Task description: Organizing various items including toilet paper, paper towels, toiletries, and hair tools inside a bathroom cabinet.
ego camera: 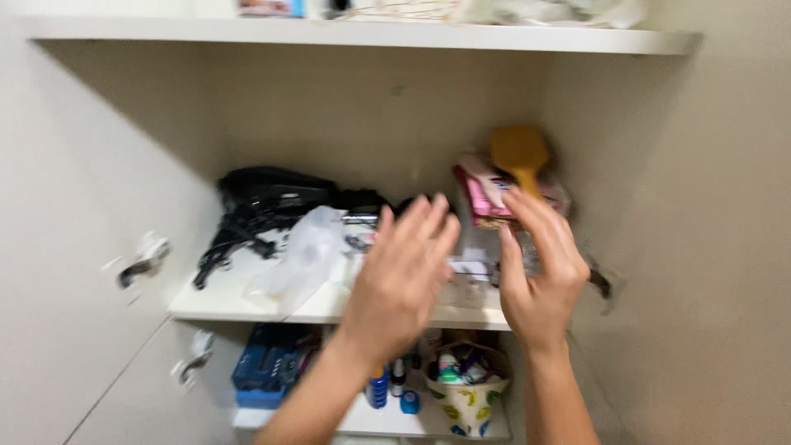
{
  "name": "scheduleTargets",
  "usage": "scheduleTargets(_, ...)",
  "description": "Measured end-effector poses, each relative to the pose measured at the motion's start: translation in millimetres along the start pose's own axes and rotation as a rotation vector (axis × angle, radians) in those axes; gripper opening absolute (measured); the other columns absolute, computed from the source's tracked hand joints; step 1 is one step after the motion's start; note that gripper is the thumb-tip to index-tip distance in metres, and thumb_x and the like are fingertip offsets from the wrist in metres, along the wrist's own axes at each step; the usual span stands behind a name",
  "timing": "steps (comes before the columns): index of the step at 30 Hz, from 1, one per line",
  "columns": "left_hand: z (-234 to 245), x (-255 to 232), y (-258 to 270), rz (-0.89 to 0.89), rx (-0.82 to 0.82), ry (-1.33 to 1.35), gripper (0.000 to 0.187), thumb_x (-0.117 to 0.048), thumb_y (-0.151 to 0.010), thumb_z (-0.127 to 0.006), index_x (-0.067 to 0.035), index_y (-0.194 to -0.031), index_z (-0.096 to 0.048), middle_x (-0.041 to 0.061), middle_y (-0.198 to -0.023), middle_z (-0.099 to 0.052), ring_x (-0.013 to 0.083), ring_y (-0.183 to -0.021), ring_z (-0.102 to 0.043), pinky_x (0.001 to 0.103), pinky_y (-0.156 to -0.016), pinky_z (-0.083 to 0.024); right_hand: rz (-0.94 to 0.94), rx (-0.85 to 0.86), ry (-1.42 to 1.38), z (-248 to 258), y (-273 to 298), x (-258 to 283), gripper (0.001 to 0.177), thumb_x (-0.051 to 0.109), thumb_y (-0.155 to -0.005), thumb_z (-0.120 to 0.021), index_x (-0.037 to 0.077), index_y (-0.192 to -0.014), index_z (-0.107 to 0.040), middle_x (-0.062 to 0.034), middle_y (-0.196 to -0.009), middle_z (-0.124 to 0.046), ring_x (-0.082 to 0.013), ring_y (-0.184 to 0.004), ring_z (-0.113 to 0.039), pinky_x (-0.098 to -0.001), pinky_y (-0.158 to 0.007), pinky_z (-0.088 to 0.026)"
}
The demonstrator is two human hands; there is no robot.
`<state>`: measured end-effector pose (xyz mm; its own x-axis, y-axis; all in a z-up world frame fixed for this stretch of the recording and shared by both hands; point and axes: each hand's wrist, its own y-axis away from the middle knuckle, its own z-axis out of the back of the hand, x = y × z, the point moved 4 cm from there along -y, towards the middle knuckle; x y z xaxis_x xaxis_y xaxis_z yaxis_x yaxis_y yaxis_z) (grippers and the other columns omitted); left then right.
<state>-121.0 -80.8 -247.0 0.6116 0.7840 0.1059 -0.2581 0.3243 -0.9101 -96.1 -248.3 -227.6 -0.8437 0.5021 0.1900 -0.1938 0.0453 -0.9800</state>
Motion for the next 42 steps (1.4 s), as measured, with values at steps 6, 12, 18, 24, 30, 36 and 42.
scheduleTargets(6, 1, -6, 65, 0.119, 0.094, 0.103, 0.052, -0.014, -0.099, -0.064, 0.000, -0.148, -0.053, 0.019, -0.159, -0.048, 0.0359, -0.151, -0.042, 0.056, -0.125, -0.029, -0.053, 0.084, -0.013, -29, 53, 9, 0.028, -0.002, -0.093, -0.068, -0.001, -0.121, -0.070, -0.0161, -0.125, -0.072, -0.0307, -0.122, -0.069, -0.0409, -0.112, -0.050)
scheduleTargets(12, 13, 24, 93, 0.165, 0.105, 0.138, 0.052, -0.015, -0.100, -0.064, 0.000, -0.148, -0.054, 0.019, -0.159, -0.048, 0.0370, -0.151, -0.043, 0.056, -0.124, -0.029, -0.105, 0.152, 0.002, -71, 72, 19, 0.025, 0.000, -0.089, -0.071, 0.001, -0.114, -0.072, -0.0143, -0.119, -0.074, -0.0313, -0.117, -0.070, -0.0406, -0.104, -0.052)
scheduleTargets(18, 26, 75, 119, 0.153, 0.115, 0.102, 0.051, -0.016, -0.100, -0.064, 0.001, -0.147, -0.055, 0.019, -0.158, -0.049, 0.0364, -0.149, -0.043, 0.058, -0.123, -0.027, -0.054, 0.173, 0.017, -122, 82, 35, 0.028, 0.000, -0.086, -0.072, 0.000, -0.115, -0.072, -0.0153, -0.121, -0.072, -0.0323, -0.118, -0.069, -0.0454, -0.110, -0.050)
scheduleTargets(24, 41, 150, 158, 0.318, 0.023, 0.045, 0.046, -0.015, -0.094, -0.067, 0.000, -0.137, -0.062, 0.021, -0.155, -0.049, 0.0394, -0.147, -0.044, 0.061, -0.122, -0.025, -0.102, 0.209, 0.041, -173, 100, 36, 0.032, 0.000, -0.083, -0.072, 0.001, -0.115, -0.073, -0.0138, -0.122, -0.072, -0.0320, -0.119, -0.068, -0.0462, -0.110, -0.049)
scheduleTargets(30, 29, 201, 168, 0.459, 0.105, 0.121, 0.059, -0.019, -0.083, -0.075, 0.001, -0.137, -0.059, 0.024, -0.155, -0.046, 0.0444, -0.142, -0.042, 0.054, -0.115, -0.031, -0.056, 0.275, 0.042, -221, 107, 37, 0.034, 0.002, -0.083, -0.074, 0.003, -0.116, -0.073, -0.0144, -0.124, -0.071, -0.0331, -0.122, -0.066, -0.0499, -0.113, -0.044)
scheduleTargets(36, -5, 232, 162, 0.680, 0.371, 0.086, 0.084, -0.025, -0.078, -0.080, -0.004, -0.150, -0.043, 0.020, -0.153, -0.045, 0.0411, -0.134, -0.047, 0.047, -0.105, -0.043, -0.038, 0.334, -0.032, -242, 100, 29, 0.034, 0.002, -0.082, -0.073, 0.003, -0.115, -0.071, -0.0145, -0.125, -0.070, -0.0345, -0.122, -0.065, -0.0489, -0.113, -0.045)
scheduleTargets(42, -14, 239, 146, 0.834, 0.547, -0.005, 0.098, -0.029, -0.075, -0.083, -0.009, -0.158, -0.036, 0.020, -0.143, -0.055, 0.0390, -0.121, -0.059, 0.045, -0.098, -0.052, -0.029, 0.439, -0.052, -250, 91, 20, 0.035, 0.002, -0.081, -0.074, 0.003, -0.115, -0.071, -0.0134, -0.121, -0.071, -0.0344, -0.120, -0.065, -0.0440, -0.104, -0.050)
